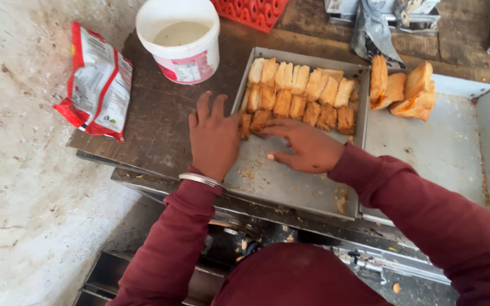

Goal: The person sorts baked pastries by hand, moving them between metal trays on a workbench and organizing them into rows.

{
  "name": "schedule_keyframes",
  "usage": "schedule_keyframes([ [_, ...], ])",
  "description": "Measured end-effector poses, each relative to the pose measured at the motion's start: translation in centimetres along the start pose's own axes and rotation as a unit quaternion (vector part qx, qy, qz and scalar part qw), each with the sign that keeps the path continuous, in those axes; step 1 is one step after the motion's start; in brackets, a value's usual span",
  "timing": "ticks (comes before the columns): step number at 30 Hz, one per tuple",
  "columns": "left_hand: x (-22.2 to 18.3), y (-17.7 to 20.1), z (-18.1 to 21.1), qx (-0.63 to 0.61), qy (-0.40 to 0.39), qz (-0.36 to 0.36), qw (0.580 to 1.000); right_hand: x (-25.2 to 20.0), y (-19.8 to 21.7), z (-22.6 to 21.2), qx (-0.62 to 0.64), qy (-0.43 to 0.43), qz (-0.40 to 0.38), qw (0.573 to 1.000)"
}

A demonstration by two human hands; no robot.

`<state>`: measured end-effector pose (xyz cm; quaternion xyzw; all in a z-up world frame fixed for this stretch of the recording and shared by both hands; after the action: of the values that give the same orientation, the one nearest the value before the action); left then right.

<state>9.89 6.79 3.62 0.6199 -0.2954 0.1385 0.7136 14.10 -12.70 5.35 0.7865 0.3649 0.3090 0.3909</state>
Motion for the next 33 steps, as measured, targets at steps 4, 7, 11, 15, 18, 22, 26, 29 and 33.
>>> schedule_keyframes([
  [4,-1.0,3.1,2.3,-0.044,0.003,-0.025,0.999,-5.6,3.5,-1.7,0.005,-0.05,-0.049,0.998],
  [7,-1.6,6.5,5.7,-0.149,-0.005,0.017,0.989,-12.5,6.7,-3.5,0.057,-0.101,-0.021,0.993],
  [11,-1.2,7.4,13.8,-0.308,-0.081,0.028,0.948,-21.7,8.6,-3.5,0.174,-0.238,0.17,0.94],
  [15,-0.5,5.4,22.6,-0.413,-0.161,-0.01,0.896,-31.0,9.0,-2.2,0.201,-0.366,0.348,0.839],
  [18,0.1,3.9,28.7,-0.448,-0.213,-0.031,0.868,-37.9,10.8,-1.5,0.006,-0.411,0.378,0.83],
  [22,1.1,1.9,36.8,-0.456,-0.244,-0.047,0.855,-46.8,12.4,0.0,0.016,-0.448,0.447,0.774],
  [26,2.4,-0.8,45.7,-0.405,-0.221,-0.027,0.887,-54.6,14.9,1.5,-0.037,-0.485,0.428,0.762],
  [29,2.8,-2.7,49.8,-0.34,-0.18,-0.025,0.923,-59.1,16.9,3.4,0.003,-0.483,0.415,0.771],
  [33,3.2,-3.7,51.3,-0.176,-0.118,-0.046,0.976,-62.2,20.5,7.4,-0.037,-0.516,0.371,0.771],
])
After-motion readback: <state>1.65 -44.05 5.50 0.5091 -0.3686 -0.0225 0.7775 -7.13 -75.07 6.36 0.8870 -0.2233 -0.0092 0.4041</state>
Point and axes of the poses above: each hand's wrist, its own x-axis towards the middle knuckle, its own y-axis out of the back of the hand, z = x × y, the point moved 3 cm from there along x, towards the middle knuckle, and after that the axes turned 6 degrees about -y, right-handed, at the moved point
